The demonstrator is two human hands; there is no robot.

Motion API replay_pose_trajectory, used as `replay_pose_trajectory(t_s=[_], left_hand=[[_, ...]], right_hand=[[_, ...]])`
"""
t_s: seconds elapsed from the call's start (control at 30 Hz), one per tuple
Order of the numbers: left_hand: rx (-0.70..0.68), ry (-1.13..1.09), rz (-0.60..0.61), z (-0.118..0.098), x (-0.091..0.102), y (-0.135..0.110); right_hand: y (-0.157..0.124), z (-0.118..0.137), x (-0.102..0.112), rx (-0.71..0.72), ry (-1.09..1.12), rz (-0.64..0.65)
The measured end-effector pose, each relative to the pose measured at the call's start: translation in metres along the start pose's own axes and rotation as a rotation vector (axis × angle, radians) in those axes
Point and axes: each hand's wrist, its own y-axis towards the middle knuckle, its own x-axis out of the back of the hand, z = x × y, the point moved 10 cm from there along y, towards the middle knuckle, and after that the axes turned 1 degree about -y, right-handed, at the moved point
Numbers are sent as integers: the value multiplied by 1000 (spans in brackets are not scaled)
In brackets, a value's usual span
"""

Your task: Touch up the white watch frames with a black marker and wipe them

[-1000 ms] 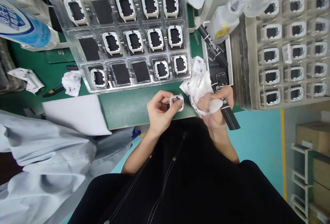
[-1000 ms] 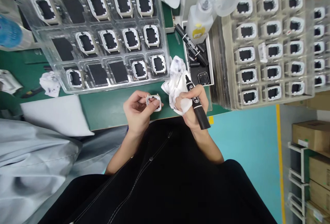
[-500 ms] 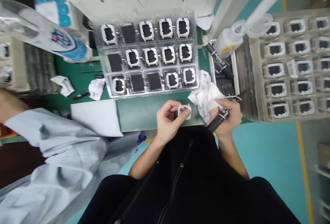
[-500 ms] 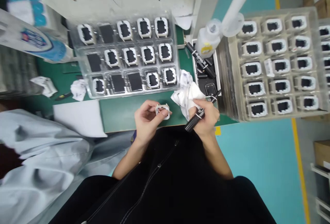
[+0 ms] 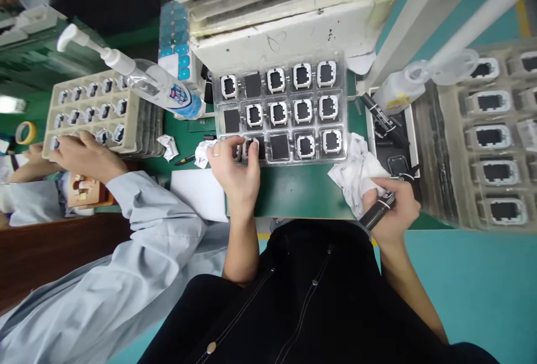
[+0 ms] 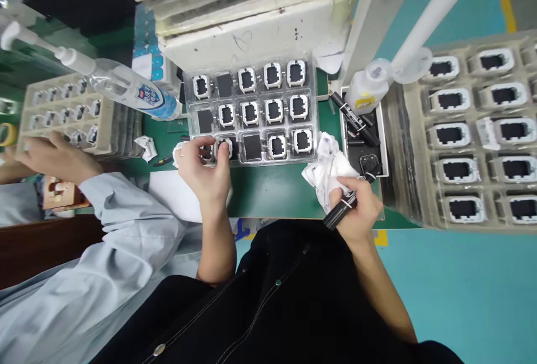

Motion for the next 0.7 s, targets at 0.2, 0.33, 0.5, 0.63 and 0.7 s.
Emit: replay_pose_trajectory(t_s=[0.2, 0.33, 0.5, 0.63, 0.7], left_hand=[[-66, 86, -58, -1, 2, -15], [-176, 25, -93, -33, 3, -26], [-318, 36, 218, -77, -48, -34], [-262, 96, 380, -79, -76, -33], [-245, 94, 413, -79, -79, -33]], right_hand=[[5, 6, 2, -8, 34, -17], [7, 7, 1, -3, 58, 3], [4, 3, 2, -20, 89, -2], [2, 6, 2, 13, 147, 3], [1, 4, 1, 1, 120, 12]])
